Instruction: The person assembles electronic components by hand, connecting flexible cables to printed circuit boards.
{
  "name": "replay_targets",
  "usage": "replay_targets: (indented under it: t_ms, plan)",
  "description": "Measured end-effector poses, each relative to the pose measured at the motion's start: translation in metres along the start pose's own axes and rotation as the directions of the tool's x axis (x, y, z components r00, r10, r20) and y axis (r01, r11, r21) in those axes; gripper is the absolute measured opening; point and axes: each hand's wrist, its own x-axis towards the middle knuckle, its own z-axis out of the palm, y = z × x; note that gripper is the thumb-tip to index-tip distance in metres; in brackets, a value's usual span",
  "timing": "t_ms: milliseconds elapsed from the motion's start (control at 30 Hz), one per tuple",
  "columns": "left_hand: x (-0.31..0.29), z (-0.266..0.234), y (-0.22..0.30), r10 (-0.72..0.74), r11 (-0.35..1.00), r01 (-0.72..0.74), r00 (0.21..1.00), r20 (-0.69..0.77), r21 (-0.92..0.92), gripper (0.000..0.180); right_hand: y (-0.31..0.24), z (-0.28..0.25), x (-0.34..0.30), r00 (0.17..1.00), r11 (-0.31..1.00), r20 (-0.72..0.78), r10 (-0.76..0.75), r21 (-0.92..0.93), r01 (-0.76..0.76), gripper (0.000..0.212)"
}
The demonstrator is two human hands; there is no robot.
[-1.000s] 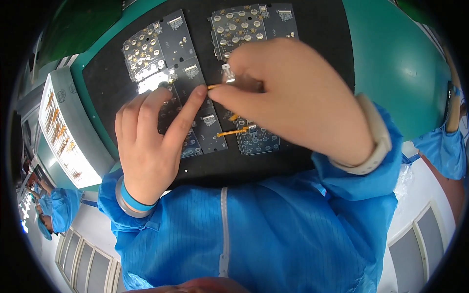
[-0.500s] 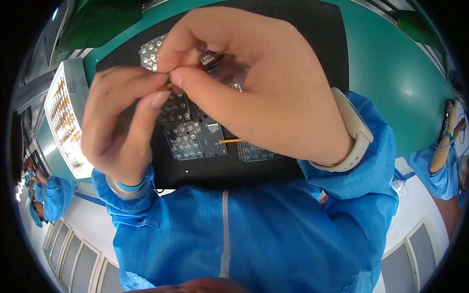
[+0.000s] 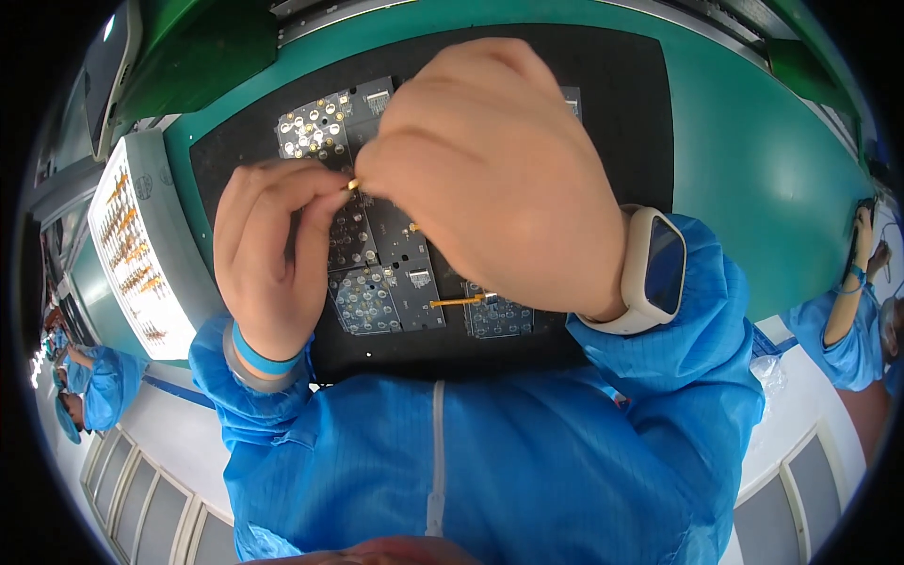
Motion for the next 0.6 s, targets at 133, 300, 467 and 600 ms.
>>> replay_targets:
  t_ms: [133, 300, 467, 600]
  plan:
    - [0.000, -0.004, -0.004, -0.102, 0.977, 0.107, 0.994, -0.040, 0.185, 0.015, 0.010, -0.001, -0.001, 0.994, 0.985, -0.033, 0.101, -0.136, -0.105, 0.015]
    - [0.001, -0.011, -0.003, -0.182, 0.930, 0.139, 0.979, 0.097, 0.340, 0.014, 0.016, 0.004, -0.004, 0.976, 0.975, 0.010, 0.215, -0.062, -0.214, 0.015]
    - [0.001, -0.003, 0.002, -0.090, 0.971, 0.045, 0.979, 0.183, 0.235, 0.032, 0.019, 0.005, -0.004, 0.981, 0.979, 0.034, 0.192, -0.079, -0.189, 0.015]
    - [-0.003, 0.003, 0.002, -0.099, 0.967, 0.037, 0.967, 0.236, 0.251, 0.042, 0.020, 0.007, -0.005, 0.983, 0.981, 0.029, 0.181, -0.081, -0.178, 0.015]
